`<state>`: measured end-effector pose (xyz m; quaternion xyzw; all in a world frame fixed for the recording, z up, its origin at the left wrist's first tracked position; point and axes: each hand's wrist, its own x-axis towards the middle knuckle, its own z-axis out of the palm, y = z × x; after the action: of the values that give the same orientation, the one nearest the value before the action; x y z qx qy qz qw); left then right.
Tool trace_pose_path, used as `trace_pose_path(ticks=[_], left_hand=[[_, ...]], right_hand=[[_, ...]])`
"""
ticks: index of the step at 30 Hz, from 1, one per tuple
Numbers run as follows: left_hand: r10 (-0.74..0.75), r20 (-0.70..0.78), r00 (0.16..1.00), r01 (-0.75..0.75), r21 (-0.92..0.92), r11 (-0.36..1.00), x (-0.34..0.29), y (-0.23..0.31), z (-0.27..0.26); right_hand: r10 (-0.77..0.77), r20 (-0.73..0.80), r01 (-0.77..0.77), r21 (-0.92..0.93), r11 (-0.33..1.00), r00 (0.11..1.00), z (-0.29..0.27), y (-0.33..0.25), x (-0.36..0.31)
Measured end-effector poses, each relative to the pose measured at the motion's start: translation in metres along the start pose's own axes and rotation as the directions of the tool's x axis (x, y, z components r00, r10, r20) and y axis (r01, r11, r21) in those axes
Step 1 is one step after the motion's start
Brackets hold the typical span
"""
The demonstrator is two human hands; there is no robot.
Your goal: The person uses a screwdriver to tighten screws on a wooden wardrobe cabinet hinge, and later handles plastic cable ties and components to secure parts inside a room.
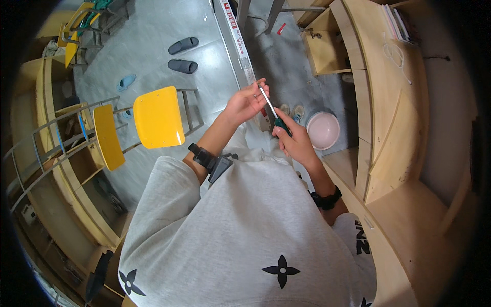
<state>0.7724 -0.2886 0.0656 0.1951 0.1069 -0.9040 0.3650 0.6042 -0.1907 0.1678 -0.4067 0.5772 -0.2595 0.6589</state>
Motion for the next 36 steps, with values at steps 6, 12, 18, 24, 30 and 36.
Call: trace_pose_path(ticks=[6,12,18,24,30,36], left_hand=[[0.082,-0.085,0.993,-0.079,0.037,0.996,-0.002,-0.009,-0.019],[0.153,-0.194,0.969,-0.142,0.068,0.988,0.007,-0.005,-0.036],[0.258,-0.35,0.901,-0.206,0.18,0.962,0.033,0.018,-0.044],[0.255,-0.34,0.905,-0.219,0.141,0.966,0.056,0.045,-0.057],[0.216,-0.327,0.92,-0.233,-0.012,0.972,0.071,0.057,-0.073],[0.159,-0.396,0.904,-0.218,-0.107,0.97,0.078,0.063,-0.079]], right_hand=[[-0.063,-0.057,0.052,-0.168,0.984,0.996,0.006,0.022,0.009],[-0.099,-0.082,0.067,-0.328,0.942,0.992,0.014,0.022,0.026],[-0.058,-0.114,0.0,-0.453,0.892,0.992,0.014,0.023,0.079],[0.063,-0.159,-0.143,-0.561,0.816,0.985,0.017,0.01,0.134],[-0.004,-0.11,-0.078,-0.729,0.68,0.994,0.014,0.008,0.17],[0.063,-0.07,-0.094,-0.728,0.679,0.996,0.019,-0.008,0.186]])
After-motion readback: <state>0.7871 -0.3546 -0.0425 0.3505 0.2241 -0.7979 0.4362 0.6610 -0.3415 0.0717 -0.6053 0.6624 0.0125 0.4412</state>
